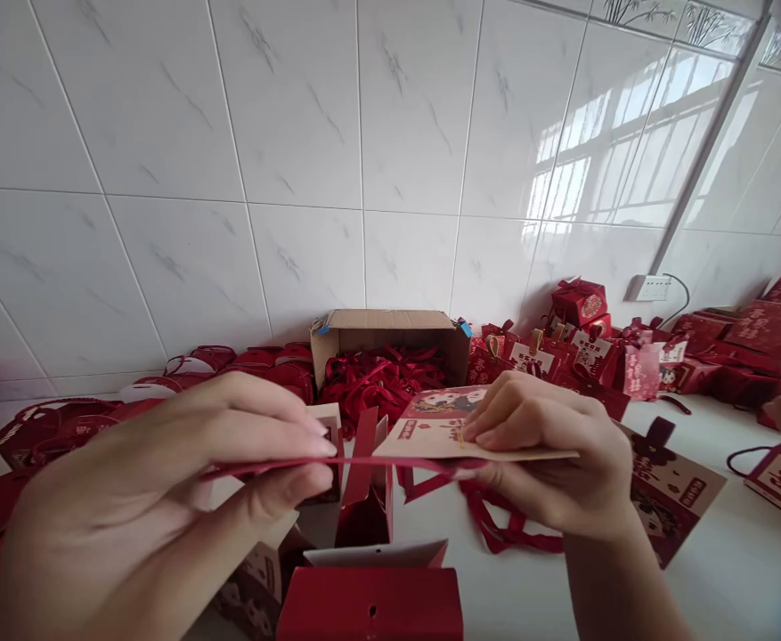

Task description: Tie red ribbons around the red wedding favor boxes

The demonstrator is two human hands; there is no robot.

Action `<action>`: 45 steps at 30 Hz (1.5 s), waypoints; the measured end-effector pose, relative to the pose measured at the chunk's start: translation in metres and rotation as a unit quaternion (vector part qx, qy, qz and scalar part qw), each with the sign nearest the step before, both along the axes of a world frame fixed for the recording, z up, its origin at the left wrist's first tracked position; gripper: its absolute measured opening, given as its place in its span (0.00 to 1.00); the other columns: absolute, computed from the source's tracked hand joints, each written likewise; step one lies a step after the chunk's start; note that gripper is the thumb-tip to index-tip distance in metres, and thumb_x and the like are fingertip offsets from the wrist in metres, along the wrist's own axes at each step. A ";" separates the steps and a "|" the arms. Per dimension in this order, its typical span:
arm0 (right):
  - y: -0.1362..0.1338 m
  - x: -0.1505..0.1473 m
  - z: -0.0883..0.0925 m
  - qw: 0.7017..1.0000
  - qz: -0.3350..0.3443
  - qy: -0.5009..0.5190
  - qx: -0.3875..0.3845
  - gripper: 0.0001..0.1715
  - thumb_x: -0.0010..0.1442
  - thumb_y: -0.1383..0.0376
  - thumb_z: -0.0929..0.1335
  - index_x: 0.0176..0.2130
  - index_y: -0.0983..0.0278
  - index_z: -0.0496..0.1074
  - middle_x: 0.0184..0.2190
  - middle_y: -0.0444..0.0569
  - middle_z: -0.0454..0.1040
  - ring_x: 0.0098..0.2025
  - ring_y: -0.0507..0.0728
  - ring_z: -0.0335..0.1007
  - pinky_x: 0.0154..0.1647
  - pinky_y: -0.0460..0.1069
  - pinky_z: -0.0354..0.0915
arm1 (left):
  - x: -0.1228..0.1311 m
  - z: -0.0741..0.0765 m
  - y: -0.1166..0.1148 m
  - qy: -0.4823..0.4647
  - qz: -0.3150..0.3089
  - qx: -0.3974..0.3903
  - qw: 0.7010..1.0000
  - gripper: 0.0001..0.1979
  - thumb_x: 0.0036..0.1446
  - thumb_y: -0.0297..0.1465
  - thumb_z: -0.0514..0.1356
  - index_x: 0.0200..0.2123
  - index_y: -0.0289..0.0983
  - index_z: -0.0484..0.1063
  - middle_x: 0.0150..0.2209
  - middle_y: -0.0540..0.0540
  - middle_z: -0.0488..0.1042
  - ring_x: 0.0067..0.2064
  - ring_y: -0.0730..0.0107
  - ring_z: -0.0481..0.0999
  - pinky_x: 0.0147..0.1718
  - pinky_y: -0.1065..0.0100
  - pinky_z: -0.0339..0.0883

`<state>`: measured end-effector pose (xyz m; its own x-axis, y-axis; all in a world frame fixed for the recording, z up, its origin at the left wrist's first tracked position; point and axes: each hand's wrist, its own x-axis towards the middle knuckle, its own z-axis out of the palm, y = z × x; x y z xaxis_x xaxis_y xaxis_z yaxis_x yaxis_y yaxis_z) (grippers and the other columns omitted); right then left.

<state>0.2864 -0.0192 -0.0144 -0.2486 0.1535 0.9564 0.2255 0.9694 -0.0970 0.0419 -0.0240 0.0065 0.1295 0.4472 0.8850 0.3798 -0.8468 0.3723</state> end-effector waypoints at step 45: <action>-0.002 -0.001 0.000 0.996 -0.024 -0.073 0.036 0.08 0.58 0.71 0.68 0.27 0.65 0.67 0.23 0.49 0.74 0.26 0.53 0.70 0.27 0.50 0.64 | 0.039 -0.014 -0.013 0.124 -0.078 -0.078 0.986 0.10 0.59 0.23 0.58 0.40 0.44 0.72 0.35 0.53 0.74 0.40 0.74 0.73 0.40 0.73 0.67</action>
